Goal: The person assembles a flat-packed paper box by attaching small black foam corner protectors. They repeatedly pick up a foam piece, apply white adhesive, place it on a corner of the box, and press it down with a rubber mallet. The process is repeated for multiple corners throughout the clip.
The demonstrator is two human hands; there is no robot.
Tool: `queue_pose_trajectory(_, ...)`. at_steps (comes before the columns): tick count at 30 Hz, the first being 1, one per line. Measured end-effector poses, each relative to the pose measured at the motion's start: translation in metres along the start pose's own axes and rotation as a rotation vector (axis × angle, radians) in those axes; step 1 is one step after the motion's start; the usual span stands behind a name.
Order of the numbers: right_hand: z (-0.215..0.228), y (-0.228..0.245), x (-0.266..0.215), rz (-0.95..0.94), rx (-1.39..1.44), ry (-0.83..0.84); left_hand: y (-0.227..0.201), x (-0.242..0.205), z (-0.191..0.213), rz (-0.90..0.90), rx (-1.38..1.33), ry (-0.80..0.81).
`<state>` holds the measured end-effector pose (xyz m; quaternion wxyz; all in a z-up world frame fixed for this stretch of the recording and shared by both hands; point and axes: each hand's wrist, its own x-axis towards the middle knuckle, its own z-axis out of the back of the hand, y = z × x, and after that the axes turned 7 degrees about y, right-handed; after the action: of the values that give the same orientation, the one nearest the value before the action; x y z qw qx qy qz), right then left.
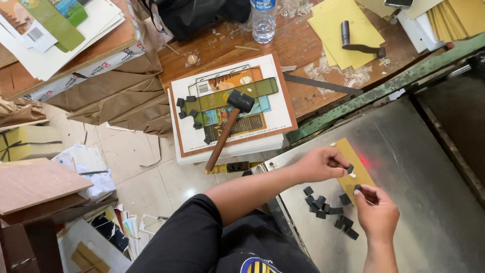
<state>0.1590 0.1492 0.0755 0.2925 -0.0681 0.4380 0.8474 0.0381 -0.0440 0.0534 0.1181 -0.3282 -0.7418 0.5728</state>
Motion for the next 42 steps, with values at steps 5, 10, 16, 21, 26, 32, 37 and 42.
queue_pose_trajectory(5,0.003,0.024,-0.017,0.009,0.636,0.116,-0.045,-0.030,-0.003,0.002,-0.318,0.084)
queue_pose_trajectory(10,0.023,0.023,-0.029,-0.064,1.056,0.234,-0.076,-0.053,-0.012,-0.052,-0.502,0.194)
queue_pose_trajectory(16,0.034,0.086,-0.061,0.043,1.372,0.291,-0.108,-0.070,-0.022,-0.218,-0.522,0.149)
queue_pose_trajectory(21,0.029,0.084,-0.066,0.066,1.351,0.362,-0.129,-0.080,-0.023,-0.314,-0.264,0.186)
queue_pose_trajectory(26,0.032,0.096,-0.077,0.079,1.410,0.445,-0.175,-0.094,-0.031,-0.548,0.311,0.166)
queue_pose_trajectory(32,0.029,0.096,-0.082,0.123,1.447,0.534,-0.186,-0.097,-0.029,-0.702,0.651,0.143)
queue_pose_trajectory(37,0.028,0.099,-0.087,0.180,1.434,0.595,-0.200,-0.109,-0.028,-0.743,0.746,0.142)
queue_pose_trajectory(42,0.024,0.097,-0.090,0.187,1.359,0.652,-0.192,-0.110,-0.015,-0.749,0.847,0.081)
